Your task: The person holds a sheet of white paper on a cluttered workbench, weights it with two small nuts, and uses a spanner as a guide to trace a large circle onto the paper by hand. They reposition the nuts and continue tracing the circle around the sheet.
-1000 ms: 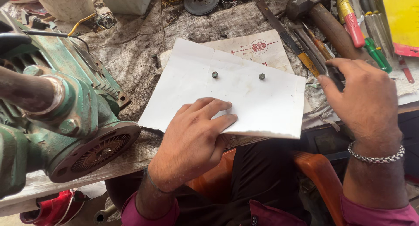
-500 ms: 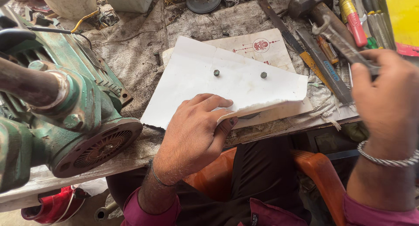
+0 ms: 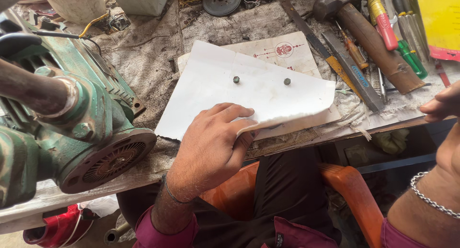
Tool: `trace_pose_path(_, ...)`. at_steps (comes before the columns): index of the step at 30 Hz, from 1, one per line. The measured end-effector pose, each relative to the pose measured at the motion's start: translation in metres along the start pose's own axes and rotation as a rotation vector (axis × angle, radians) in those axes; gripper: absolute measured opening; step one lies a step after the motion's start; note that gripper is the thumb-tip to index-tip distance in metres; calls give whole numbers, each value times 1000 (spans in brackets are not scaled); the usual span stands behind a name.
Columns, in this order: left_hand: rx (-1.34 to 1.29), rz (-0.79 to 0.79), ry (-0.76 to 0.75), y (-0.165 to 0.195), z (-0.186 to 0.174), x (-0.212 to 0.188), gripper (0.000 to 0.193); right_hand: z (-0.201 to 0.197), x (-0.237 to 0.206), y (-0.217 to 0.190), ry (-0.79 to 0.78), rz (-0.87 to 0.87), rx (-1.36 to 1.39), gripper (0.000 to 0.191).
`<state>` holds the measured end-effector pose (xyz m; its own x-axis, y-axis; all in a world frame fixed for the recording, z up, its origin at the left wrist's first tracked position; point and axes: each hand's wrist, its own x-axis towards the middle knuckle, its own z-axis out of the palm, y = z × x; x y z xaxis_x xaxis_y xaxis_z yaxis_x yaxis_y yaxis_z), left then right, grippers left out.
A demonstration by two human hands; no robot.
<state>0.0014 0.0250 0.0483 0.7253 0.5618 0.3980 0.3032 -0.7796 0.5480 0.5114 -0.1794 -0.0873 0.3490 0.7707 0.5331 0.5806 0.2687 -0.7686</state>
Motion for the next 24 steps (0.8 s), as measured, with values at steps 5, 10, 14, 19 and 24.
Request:
trace_pose_path(5, 32, 38, -39, -1, -2, -4, 28, 72, 11, -108, -33, 198, -92, 38)
trace_pose_path(10, 99, 72, -57, 4, -2, -8, 50, 122, 29, -186, -56, 237, -25, 25)
trace_pose_path(14, 142, 58, -69, 9, 1, -10, 61, 137, 36, -208, -34, 190, 57, 21)
trace_pose_path(19, 194, 51, -73, 16, 6, -8, 74, 146, 42, -233, -124, 160, -461, 22)
trace_pose_path(24, 324, 31, -51, 28, 15, -5, 80, 155, 46, -241, -161, -19, -713, 19)
